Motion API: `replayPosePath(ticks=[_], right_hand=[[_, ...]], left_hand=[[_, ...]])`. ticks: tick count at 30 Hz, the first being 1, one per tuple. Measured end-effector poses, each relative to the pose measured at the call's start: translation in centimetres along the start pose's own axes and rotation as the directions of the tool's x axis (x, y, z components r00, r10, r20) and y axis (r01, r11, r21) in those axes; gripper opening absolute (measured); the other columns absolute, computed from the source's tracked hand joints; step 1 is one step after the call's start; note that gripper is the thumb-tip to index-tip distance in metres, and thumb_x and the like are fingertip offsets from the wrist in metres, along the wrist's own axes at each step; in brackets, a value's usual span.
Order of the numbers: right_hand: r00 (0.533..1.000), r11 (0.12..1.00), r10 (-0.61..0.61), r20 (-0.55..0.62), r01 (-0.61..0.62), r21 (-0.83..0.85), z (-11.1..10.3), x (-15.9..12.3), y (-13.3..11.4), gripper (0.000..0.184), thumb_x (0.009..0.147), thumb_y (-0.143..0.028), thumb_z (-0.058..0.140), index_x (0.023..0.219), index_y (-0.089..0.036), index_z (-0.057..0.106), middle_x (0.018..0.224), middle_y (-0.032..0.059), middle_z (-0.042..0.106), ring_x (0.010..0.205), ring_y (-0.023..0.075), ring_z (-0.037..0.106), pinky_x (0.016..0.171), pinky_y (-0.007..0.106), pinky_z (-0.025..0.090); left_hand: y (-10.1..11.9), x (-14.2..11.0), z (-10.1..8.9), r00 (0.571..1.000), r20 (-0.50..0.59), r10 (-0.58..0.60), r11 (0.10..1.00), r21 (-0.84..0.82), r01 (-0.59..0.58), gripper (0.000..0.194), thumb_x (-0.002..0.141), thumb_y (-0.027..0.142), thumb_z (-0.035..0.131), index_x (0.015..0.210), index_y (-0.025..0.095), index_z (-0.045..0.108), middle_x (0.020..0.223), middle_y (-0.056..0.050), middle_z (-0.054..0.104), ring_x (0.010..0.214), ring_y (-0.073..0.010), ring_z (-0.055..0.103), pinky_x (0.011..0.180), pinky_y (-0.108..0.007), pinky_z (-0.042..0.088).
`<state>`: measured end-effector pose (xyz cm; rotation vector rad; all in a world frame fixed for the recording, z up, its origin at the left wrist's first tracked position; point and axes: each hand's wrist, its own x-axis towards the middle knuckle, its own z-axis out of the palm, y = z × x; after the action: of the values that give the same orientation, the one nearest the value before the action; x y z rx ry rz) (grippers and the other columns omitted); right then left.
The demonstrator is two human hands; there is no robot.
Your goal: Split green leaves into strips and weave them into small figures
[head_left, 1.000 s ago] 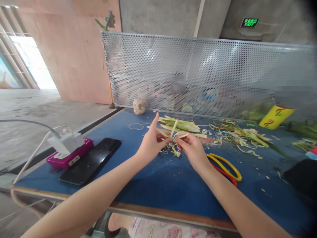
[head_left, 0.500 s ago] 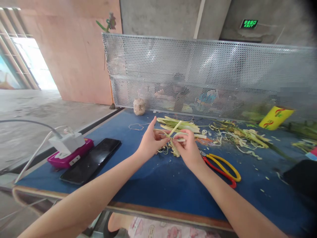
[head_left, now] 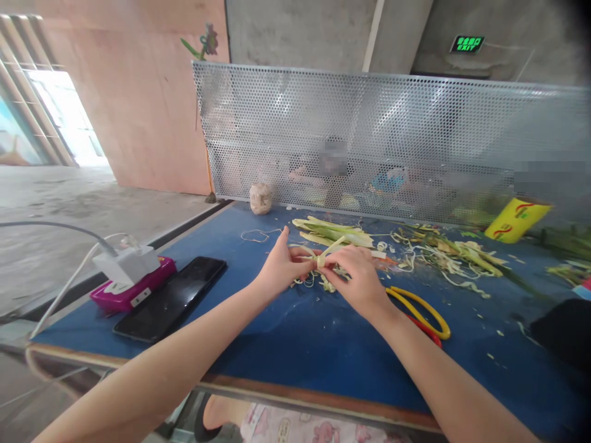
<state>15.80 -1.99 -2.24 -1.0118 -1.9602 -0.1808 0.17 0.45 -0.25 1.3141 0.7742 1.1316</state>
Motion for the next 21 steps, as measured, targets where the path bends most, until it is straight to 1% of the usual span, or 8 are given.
replayPosePath(ticks=[2, 4, 6, 11, 14, 15, 17, 21], right_hand=[[0.977, 0.960, 0.212, 0.014, -0.211, 0.182, 0.43, 0.00, 0.03, 0.012, 0.077, -0.028, 0.057, 0.068, -0.020, 0.057, 0.067, 0.0012, 0.061, 0.066, 0.0157, 0.053, 0.065, 0.030, 0.039], [0.910, 0.844, 0.406, 0.082, -0.408, 0.348, 0.74, -0.01, 0.15, 0.017, 0.075, -0.033, 0.057, 0.065, -0.019, 0.056, 0.064, 0.0017, 0.060, 0.061, 0.0153, 0.053, 0.058, 0.028, 0.040], [0.841, 0.719, 0.517, 0.158, -0.527, 0.453, 0.92, -0.01, 0.31, 0.021, 0.072, -0.037, 0.059, 0.064, -0.018, 0.056, 0.062, 0.0019, 0.059, 0.059, 0.0152, 0.053, 0.056, 0.027, 0.040], [0.748, 0.487, 0.603, 0.277, -0.620, 0.615, 1.04, 0.20, 0.48, 0.024, 0.062, -0.039, 0.066, 0.066, -0.017, 0.058, 0.062, 0.0012, 0.060, 0.059, 0.0141, 0.053, 0.057, 0.027, 0.041], [0.731, 0.386, 0.612, 0.302, -0.610, 0.692, 1.04, 0.33, 0.42, 0.028, 0.058, -0.038, 0.069, 0.073, -0.017, 0.057, 0.063, 0.0002, 0.060, 0.060, 0.0141, 0.054, 0.059, 0.027, 0.041], [0.736, 0.384, 0.611, 0.290, -0.597, 0.705, 1.04, 0.34, 0.41, 0.030, 0.058, -0.038, 0.070, 0.075, -0.018, 0.057, 0.063, -0.0001, 0.060, 0.060, 0.0143, 0.054, 0.059, 0.027, 0.041], [0.758, 0.429, 0.606, 0.239, -0.565, 0.705, 1.01, 0.30, 0.40, 0.031, 0.058, -0.036, 0.071, 0.078, -0.019, 0.055, 0.063, -0.0008, 0.059, 0.061, 0.0144, 0.054, 0.060, 0.027, 0.041], [0.831, 0.619, 0.549, 0.095, -0.480, 0.621, 0.93, 0.12, 0.38, 0.022, 0.066, -0.033, 0.066, 0.079, -0.019, 0.055, 0.067, 0.0003, 0.059, 0.063, 0.0149, 0.053, 0.059, 0.027, 0.040]], left_hand=[[0.05, -0.19, 0.04, 0.999, 0.027, 0.031, 0.999, 0.029, -0.032, 0.109, 0.064, 0.001, 0.063, 0.137, 0.013, -0.018, 0.068, 0.001, 0.063, 0.041, -0.0059, 0.049, 0.038, -0.018, 0.037], [0.11, -0.37, 0.08, 0.997, 0.061, 0.056, 0.997, 0.052, -0.059, 0.111, 0.065, 0.003, 0.063, 0.136, 0.016, -0.021, 0.067, 0.002, 0.062, 0.043, -0.0060, 0.050, 0.039, -0.017, 0.037], [0.17, -0.51, 0.11, 0.994, 0.085, 0.074, 0.995, 0.066, -0.080, 0.111, 0.065, 0.005, 0.064, 0.136, 0.017, -0.021, 0.067, 0.003, 0.060, 0.045, -0.0062, 0.050, 0.040, -0.017, 0.038], [0.22, -0.58, 0.14, 0.988, 0.124, 0.091, 0.992, 0.079, -0.102, 0.110, 0.067, 0.007, 0.063, 0.135, 0.017, -0.022, 0.065, 0.005, 0.058, 0.045, -0.0062, 0.049, 0.041, -0.018, 0.039], [0.31, -0.63, 0.18, 0.985, 0.135, 0.107, 0.992, 0.052, -0.115, 0.109, 0.068, 0.009, 0.063, 0.135, 0.017, -0.022, 0.069, 0.002, 0.061, 0.046, -0.0067, 0.050, 0.041, -0.018, 0.039], [0.35, -0.65, 0.19, 0.985, 0.135, 0.106, 0.993, 0.038, -0.112, 0.110, 0.068, 0.010, 0.064, 0.136, 0.017, -0.022, 0.070, 0.001, 0.062, 0.048, -0.0072, 0.051, 0.042, -0.018, 0.039], [0.37, -0.65, 0.19, 0.986, 0.133, 0.098, 0.994, 0.025, -0.102, 0.112, 0.067, 0.011, 0.067, 0.136, 0.017, -0.021, 0.069, 0.001, 0.062, 0.049, -0.0078, 0.052, 0.042, -0.018, 0.039], [0.08, -0.42, 0.02, 0.989, 0.107, 0.105, 0.993, 0.036, -0.109, 0.114, 0.064, 0.011, 0.069, 0.137, 0.017, -0.018, 0.066, 0.002, 0.061, 0.045, -0.0067, 0.050, 0.041, -0.018, 0.038]])
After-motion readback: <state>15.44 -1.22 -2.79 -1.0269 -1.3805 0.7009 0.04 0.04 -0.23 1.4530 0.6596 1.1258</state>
